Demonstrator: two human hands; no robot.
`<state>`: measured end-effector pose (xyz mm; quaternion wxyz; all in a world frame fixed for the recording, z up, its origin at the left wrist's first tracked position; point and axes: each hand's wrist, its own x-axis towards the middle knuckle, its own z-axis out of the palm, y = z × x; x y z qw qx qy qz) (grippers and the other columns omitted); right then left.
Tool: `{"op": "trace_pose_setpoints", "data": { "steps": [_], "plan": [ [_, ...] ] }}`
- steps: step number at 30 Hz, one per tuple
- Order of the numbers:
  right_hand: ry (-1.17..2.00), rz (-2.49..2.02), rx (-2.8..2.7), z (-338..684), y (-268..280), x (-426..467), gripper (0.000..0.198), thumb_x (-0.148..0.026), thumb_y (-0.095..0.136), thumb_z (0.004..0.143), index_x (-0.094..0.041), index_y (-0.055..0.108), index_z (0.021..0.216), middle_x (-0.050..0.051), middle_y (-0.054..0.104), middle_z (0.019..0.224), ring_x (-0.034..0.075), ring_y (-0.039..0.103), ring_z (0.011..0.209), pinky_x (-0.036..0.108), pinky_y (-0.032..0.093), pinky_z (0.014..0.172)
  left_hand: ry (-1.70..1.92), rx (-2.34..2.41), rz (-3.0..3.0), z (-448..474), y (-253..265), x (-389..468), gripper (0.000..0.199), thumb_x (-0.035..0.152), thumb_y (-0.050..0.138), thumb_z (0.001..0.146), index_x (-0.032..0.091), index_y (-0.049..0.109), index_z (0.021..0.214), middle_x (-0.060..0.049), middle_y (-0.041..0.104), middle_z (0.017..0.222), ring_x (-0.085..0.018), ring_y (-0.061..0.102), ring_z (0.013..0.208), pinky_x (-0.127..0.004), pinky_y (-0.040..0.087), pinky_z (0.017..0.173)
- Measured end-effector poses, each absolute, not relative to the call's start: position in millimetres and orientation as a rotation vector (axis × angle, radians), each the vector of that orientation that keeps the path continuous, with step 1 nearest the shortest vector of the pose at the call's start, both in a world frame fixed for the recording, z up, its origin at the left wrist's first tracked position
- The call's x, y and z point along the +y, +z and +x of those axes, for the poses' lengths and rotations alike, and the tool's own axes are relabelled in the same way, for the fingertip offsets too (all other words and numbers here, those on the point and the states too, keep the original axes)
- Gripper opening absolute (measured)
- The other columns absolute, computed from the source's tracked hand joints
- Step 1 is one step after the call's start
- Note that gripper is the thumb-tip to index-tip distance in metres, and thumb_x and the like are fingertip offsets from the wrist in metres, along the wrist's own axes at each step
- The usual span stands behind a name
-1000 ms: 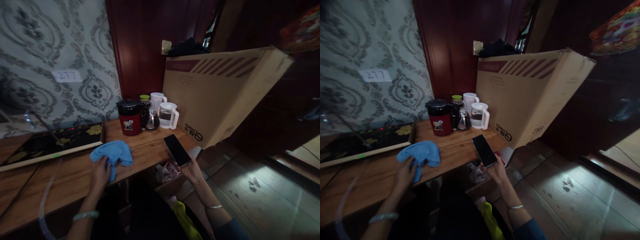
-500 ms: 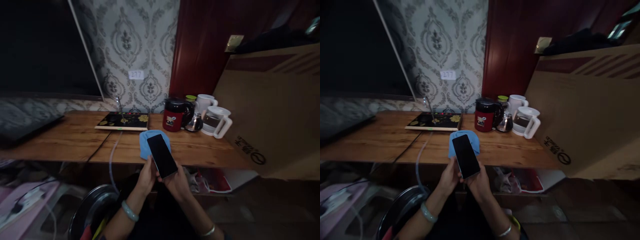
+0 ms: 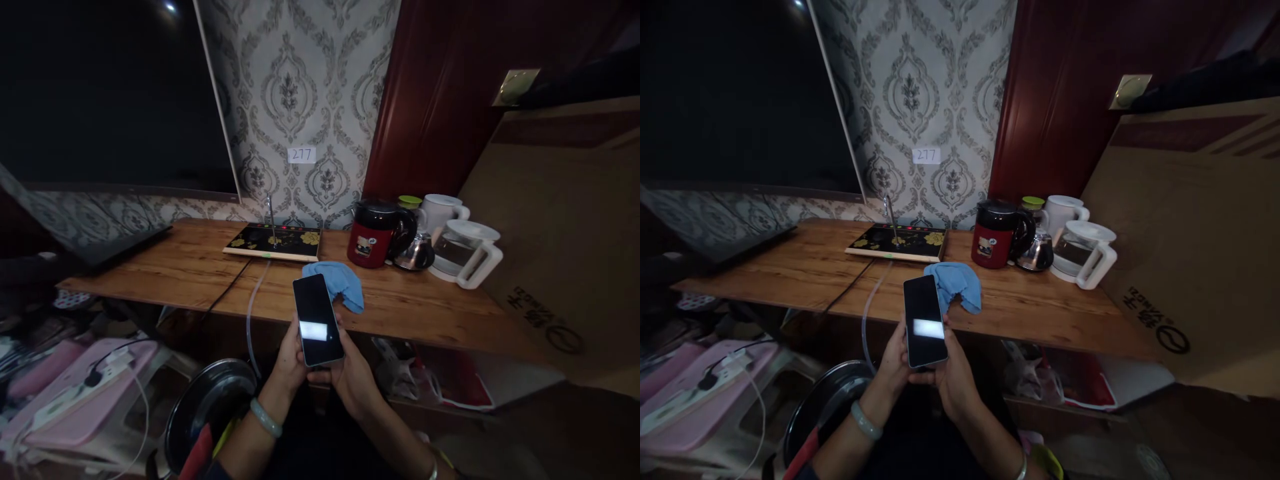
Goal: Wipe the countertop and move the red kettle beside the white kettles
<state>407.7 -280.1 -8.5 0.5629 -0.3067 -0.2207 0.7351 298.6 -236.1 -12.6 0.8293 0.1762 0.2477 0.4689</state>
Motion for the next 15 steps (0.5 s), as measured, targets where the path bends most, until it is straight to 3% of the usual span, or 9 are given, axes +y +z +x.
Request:
{"op": "trace_pose_setpoints", "data": {
  "steps": [2, 4, 8, 11, 13, 15],
  "plan": [
    [1.726, -0.775, -0.537, 408, -5, -283, 0.05, -0.055, 0.058, 0.089, -0.023, 0.055, 0.127, 0.007, 0.072, 0.094, 0.021, 0.07, 0.074, 0.03, 0.057, 0.051, 1.004, 0.485, 0.32, 298, -12, -236, 0.051, 0.048, 0.045, 0.095, 0.005, 0.072, 0.098, -0.011, 0.074, 0.076, -0.011, 0.065, 0.053, -0.017, 0.05, 0.047],
    [1.715, -0.802, -0.583, 411, -6, -285, 0.051, -0.056, 0.061, 0.086, -0.024, 0.056, 0.125, 0.006, 0.071, 0.094, 0.02, 0.069, 0.072, 0.029, 0.056, 0.05, 1.006, 0.438, 0.279, 297, -13, -235, 0.055, 0.047, 0.038, 0.098, 0.003, 0.071, 0.1, -0.015, 0.075, 0.087, -0.017, 0.071, 0.07, -0.023, 0.057, 0.061],
    [1.618, -0.93, -0.736, 432, -20, -280, 0.049, -0.062, 0.067, 0.077, -0.016, 0.067, 0.092, 0.005, 0.067, 0.071, 0.016, 0.061, 0.055, 0.024, 0.049, 0.044, 0.95, 0.375, 0.263, 295, -20, -231, 0.062, 0.054, 0.035, 0.096, 0.003, 0.071, 0.098, -0.017, 0.075, 0.094, -0.026, 0.072, 0.086, -0.037, 0.058, 0.08],
    [1.33, -1.049, -0.74, 452, -25, -263, 0.047, -0.062, 0.072, 0.072, -0.015, 0.066, 0.071, 0.001, 0.059, 0.056, 0.011, 0.053, 0.047, 0.022, 0.044, 0.045, 0.959, 0.301, 0.259, 293, -27, -231, 0.059, 0.054, 0.04, 0.094, 0.004, 0.071, 0.101, -0.016, 0.074, 0.096, -0.028, 0.071, 0.09, -0.043, 0.056, 0.087],
    [1.206, -1.023, -0.749, 460, -20, -247, 0.043, -0.059, 0.076, 0.069, -0.017, 0.068, 0.077, 0.001, 0.062, 0.064, 0.013, 0.058, 0.058, 0.024, 0.049, 0.055, 0.945, 0.268, 0.269, 293, -30, -231, 0.057, 0.054, 0.042, 0.094, 0.007, 0.07, 0.106, -0.015, 0.074, 0.099, -0.029, 0.071, 0.086, -0.047, 0.057, 0.082],
    [1.281, -0.932, -0.8, 460, -12, -231, 0.046, -0.057, 0.077, 0.069, -0.02, 0.07, 0.095, 0.005, 0.07, 0.088, 0.018, 0.065, 0.078, 0.03, 0.054, 0.072, 0.907, 0.259, 0.285, 295, -32, -233, 0.058, 0.056, 0.041, 0.093, 0.008, 0.069, 0.111, -0.015, 0.073, 0.101, -0.029, 0.071, 0.079, -0.049, 0.059, 0.07]
  ]
}}
